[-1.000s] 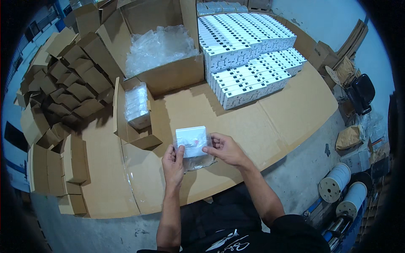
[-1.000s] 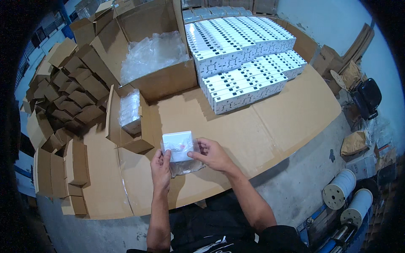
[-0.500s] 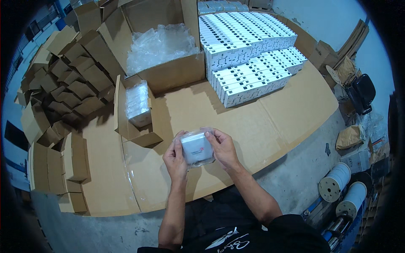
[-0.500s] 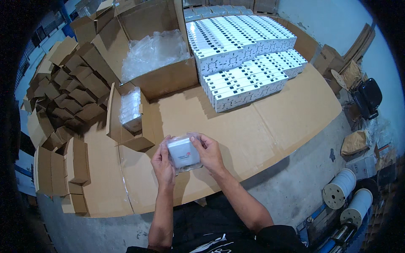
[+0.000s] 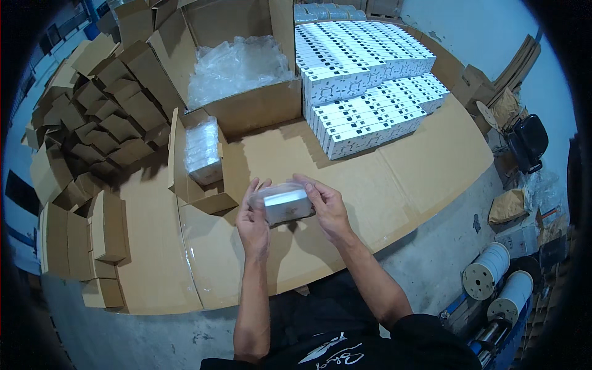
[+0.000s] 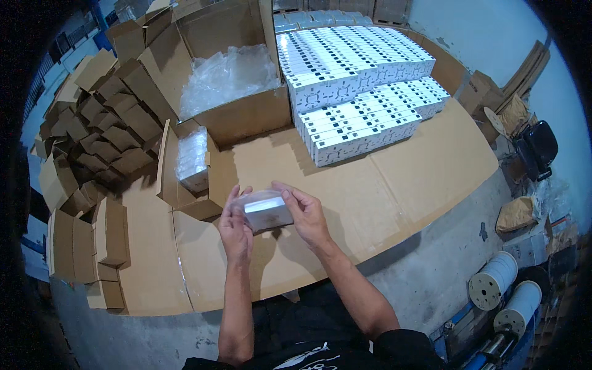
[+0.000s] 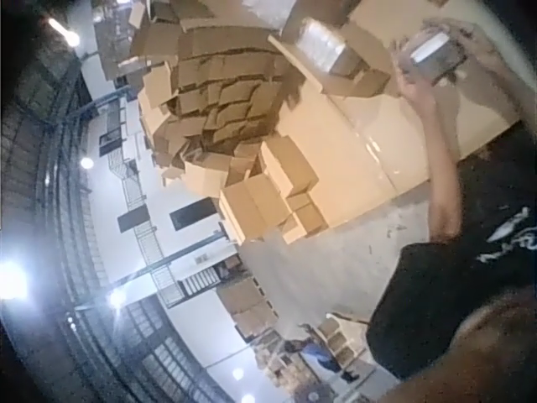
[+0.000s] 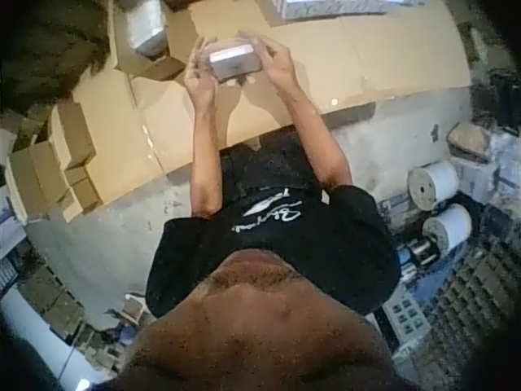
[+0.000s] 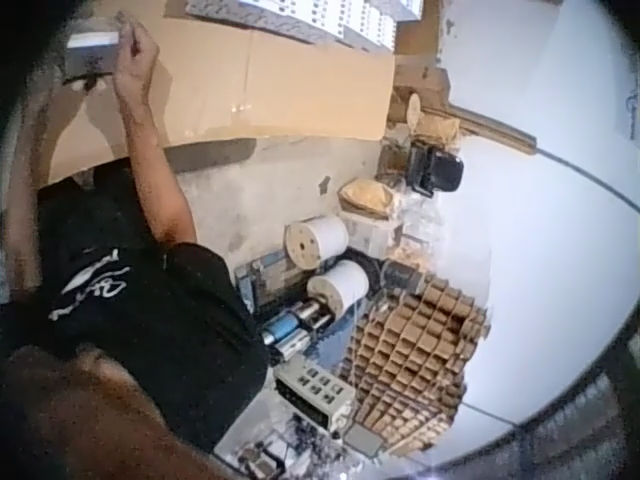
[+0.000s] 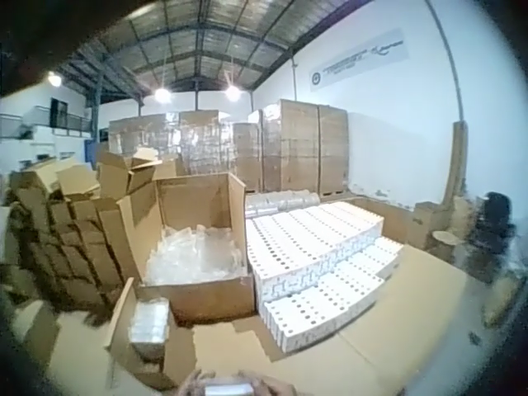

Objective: Packaging white product boxes into plastic bags and larger cardboard boxes.

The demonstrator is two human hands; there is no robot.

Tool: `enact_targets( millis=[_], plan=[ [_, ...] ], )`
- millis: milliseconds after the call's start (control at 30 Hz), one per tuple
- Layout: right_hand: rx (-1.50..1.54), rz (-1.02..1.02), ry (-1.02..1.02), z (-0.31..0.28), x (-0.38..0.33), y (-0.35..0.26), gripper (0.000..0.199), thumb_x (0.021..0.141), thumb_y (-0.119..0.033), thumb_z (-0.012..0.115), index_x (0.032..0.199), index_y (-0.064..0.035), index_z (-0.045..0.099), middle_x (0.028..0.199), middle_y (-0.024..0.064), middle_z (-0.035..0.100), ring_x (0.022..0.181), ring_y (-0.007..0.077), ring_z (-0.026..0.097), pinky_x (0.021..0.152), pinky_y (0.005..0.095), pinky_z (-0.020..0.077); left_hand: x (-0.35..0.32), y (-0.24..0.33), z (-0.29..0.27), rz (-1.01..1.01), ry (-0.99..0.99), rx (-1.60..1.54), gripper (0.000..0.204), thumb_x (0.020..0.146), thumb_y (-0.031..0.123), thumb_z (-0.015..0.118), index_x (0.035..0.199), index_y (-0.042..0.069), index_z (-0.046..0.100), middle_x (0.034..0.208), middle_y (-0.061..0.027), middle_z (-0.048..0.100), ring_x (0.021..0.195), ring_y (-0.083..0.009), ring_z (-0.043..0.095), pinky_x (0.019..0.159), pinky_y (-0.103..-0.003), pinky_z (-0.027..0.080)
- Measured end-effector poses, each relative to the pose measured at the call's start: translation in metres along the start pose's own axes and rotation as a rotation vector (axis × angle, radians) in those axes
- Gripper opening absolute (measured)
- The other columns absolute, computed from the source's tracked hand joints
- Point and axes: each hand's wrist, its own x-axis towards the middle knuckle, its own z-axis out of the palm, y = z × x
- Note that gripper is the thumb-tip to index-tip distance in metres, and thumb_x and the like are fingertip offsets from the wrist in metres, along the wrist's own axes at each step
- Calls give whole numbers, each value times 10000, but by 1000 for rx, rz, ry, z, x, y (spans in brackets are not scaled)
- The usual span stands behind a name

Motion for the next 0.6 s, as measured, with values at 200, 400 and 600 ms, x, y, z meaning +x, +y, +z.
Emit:
enact_targets(
  millis=[200,400,600],
  plan=[
    [-29,43,-123,-15,-9,1,481,958,10,646,1423,24,528,1263,99,652,1136,163,618,970,327,515,-6,11,-7,-184,-11,306,395,923,68,738,1289,-23,617,1181,-166,697,1116,-193,643,989,-328,511],
    [-374,-134,-354,-37,-11,-13,240,882,48,688,1113,2,729,1184,124,698,1093,215,661,953,326,523,-7,26,-27,-110,-263,458,202,889,15,741,1083,-37,725,1134,-125,723,1012,-169,666,880,-299,538],
    [-332,-85,-305,-28,-11,-26,32,911,19,685,934,27,706,1080,124,712,992,174,655,875,302,522,-14,30,-18,-123,-179,495,86,921,30,725,973,-35,701,1088,-108,725,900,-119,663,782,-264,543]
  ],
)
